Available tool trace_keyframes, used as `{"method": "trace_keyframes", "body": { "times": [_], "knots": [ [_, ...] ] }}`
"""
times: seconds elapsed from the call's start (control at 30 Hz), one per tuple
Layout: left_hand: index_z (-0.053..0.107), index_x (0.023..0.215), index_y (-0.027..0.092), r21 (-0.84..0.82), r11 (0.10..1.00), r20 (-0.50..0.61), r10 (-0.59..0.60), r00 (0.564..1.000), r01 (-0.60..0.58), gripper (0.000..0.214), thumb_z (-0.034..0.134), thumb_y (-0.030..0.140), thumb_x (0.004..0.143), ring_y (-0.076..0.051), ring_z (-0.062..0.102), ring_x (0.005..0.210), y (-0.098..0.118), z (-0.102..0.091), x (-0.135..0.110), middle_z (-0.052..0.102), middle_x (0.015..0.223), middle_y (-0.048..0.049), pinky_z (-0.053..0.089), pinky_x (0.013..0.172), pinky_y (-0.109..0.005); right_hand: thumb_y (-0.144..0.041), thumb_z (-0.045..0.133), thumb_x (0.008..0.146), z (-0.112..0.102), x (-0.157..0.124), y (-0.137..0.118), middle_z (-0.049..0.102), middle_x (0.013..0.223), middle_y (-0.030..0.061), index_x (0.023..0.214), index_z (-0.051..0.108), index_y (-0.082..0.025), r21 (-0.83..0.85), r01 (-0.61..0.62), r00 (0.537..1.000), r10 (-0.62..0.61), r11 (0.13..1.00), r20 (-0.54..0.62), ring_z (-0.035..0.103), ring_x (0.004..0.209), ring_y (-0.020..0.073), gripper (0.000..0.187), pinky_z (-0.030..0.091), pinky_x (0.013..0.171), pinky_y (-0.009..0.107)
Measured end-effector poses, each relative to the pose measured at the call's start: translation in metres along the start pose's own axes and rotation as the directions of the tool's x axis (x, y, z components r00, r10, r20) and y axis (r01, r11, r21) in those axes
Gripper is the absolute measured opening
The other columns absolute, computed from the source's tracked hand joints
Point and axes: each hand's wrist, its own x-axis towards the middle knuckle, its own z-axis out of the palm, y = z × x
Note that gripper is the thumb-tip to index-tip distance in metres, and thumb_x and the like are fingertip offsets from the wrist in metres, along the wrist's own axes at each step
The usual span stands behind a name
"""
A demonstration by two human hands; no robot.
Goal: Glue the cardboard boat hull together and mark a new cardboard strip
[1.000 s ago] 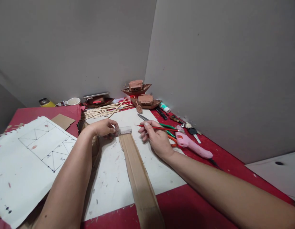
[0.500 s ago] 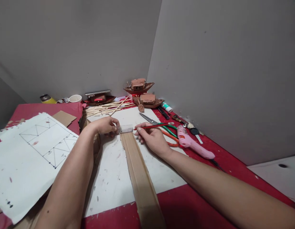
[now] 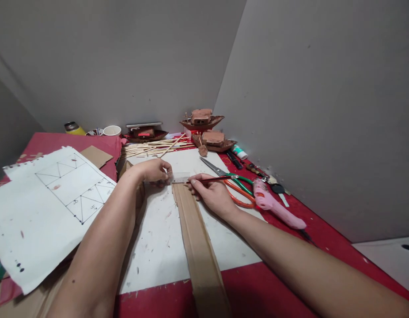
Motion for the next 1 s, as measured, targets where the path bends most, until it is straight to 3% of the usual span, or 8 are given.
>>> {"method": "trace_keyframes", "body": {
  "times": [0.5,1.0],
  "knots": [
    [0.060,0.078,0.017,-0.012,0.999,0.011,-0.044,0.999,0.044,0.007,0.057,0.013,0.075,-0.011,0.063,0.059,0.0020,0.0003,-0.0013,0.073,0.079,-0.0024,0.046,0.051,-0.018,-0.041,0.059,0.078,-0.0014,0.0005,0.0034,0.064,0.074,0.0029,0.084,0.061,-0.017,-0.039,0.002,1.000,-0.001,0.999,0.012,0.057,0.061,0.0112,0.025,0.044,0.046,0.019],
    [0.064,0.078,0.017,0.031,0.999,-0.002,-0.034,0.999,0.034,0.012,0.055,0.010,0.074,-0.011,0.063,0.056,0.0022,-0.0008,-0.0013,0.073,0.074,-0.0012,0.045,0.050,-0.019,-0.039,0.057,0.080,-0.0017,0.0014,0.0060,0.065,0.077,0.0042,0.087,0.061,-0.017,-0.098,0.008,0.999,-0.005,0.995,0.032,0.057,0.064,0.0120,0.023,0.045,0.048,0.020]
  ]
}}
